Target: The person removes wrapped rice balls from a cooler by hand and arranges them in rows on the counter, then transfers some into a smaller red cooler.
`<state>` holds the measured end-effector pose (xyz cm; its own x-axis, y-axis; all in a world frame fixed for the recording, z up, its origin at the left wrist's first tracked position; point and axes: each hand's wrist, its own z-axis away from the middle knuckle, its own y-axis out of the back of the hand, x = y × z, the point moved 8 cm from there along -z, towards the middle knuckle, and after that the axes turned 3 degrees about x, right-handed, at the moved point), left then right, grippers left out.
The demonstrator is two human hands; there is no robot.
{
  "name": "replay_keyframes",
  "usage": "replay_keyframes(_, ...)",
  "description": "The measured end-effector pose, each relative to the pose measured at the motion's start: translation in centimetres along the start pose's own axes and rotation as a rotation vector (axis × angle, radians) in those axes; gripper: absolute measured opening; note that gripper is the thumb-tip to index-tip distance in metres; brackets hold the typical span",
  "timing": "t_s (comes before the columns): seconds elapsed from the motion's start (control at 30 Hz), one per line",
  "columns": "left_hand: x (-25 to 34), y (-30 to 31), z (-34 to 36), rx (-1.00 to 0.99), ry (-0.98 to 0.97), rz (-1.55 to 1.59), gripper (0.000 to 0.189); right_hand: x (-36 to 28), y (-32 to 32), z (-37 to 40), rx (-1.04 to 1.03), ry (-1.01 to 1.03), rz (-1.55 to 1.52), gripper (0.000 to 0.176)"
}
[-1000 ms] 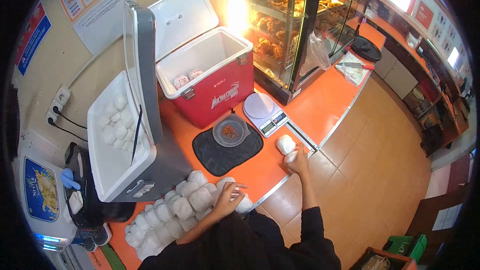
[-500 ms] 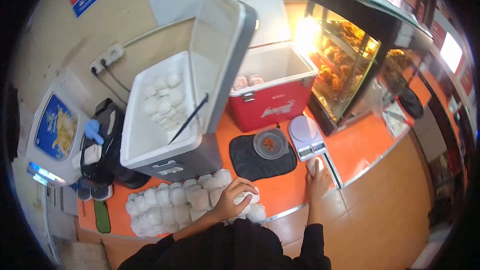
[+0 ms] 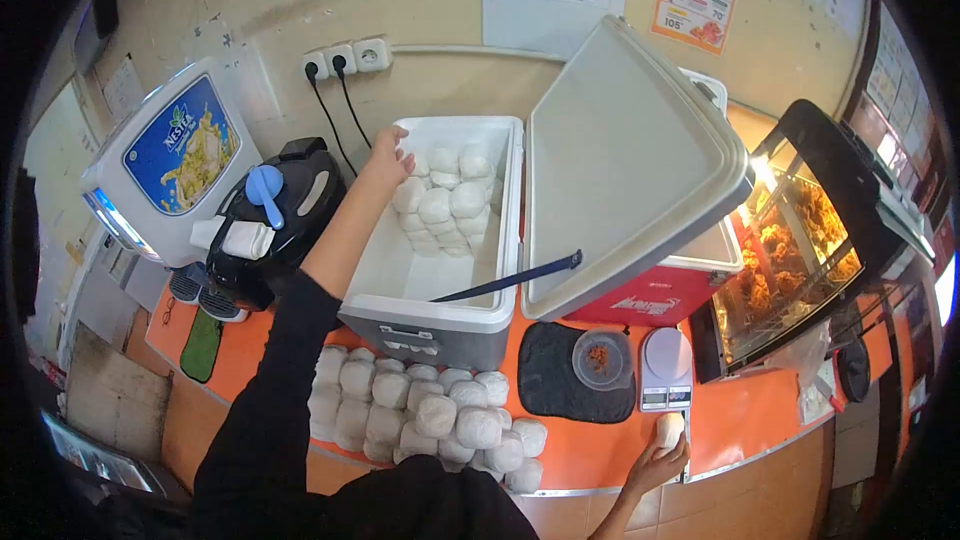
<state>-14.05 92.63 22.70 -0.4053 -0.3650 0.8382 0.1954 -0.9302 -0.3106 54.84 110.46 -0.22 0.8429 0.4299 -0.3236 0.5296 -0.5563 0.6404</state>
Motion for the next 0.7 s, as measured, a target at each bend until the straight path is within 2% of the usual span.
replay_keyframes(0.03,-1.8,0.4,-3.0,0.079,0.074,-0.015,0.044,-0.8,0.9,-0.2,0.069,-0.081,-0.122,0.044)
replay_keyframes(0.07,-2.9,0.9,-4.8,0.153,0.148,-0.033,0.049,-3.5,2.3,-1.1,0.178,-0.032,-0.267,0.030)
replay_keyframes(0.13,-4.8,1.9,-3.5,0.101,0.233,-0.007,0.061,-8.6,4.0,-3.9,0.215,0.032,-0.363,0.028)
replay_keyframes(0.2,-9.1,2.8,-4.5,0.273,0.518,0.252,0.067,-15.8,7.7,-8.1,0.311,0.152,-0.537,0.021)
replay_keyframes(0.23,-10.2,2.9,-5.2,0.268,0.527,0.260,0.067,-19.4,9.3,-10.4,0.315,0.163,-0.533,0.021)
replay_keyframes(0.3,-12.3,4.7,-5.7,0.412,0.602,0.089,0.075,-27.8,13.8,-13.8,0.369,0.449,-1.056,0.021)
replay_keyframes(0.33,-13.7,5.0,-7.5,0.404,0.609,0.090,0.075,-33.3,15.5,-15.8,0.256,0.530,-1.020,0.021)
replay_keyframes(0.4,-15.9,3.9,-11.7,0.204,0.541,0.173,0.115,-43.7,16.3,-18.7,0.020,0.666,-0.913,0.022)
replay_keyframes(0.43,-15.4,3.9,-10.6,0.196,0.545,0.175,0.115,-48.1,14.7,-19.7,-0.134,0.701,-0.924,0.024)
replay_keyframes(0.47,-14.3,4.5,-7.9,0.291,0.550,0.206,0.116,-52.0,12.3,-20.1,-0.253,0.712,-0.883,0.025)
replay_keyframes(0.53,-13.9,5.1,-6.5,0.418,0.560,0.237,0.121,-58.0,4.7,-19.7,-0.570,0.779,-0.533,0.024)
replay_keyframes(0.57,-14.6,5.1,-7.9,0.411,0.563,0.240,0.121,-59.8,-0.5,-19.2,-0.701,0.812,-0.361,0.029)
replay_keyframes(0.6,-16.4,4.4,-9.8,0.376,0.650,0.282,0.123,-60.8,-5.8,-18.1,-0.826,0.839,-0.183,0.034)
replay_keyframes(0.63,-17.7,3.8,-10.7,0.337,0.738,0.326,0.126,-61.1,-10.7,-17.1,-0.916,0.814,-0.097,0.045)
replay_keyframes(0.7,-16.4,3.6,-8.8,0.264,0.726,0.361,0.126,-61.1,-18.9,-15.3,-1.055,0.778,0.032,0.071)
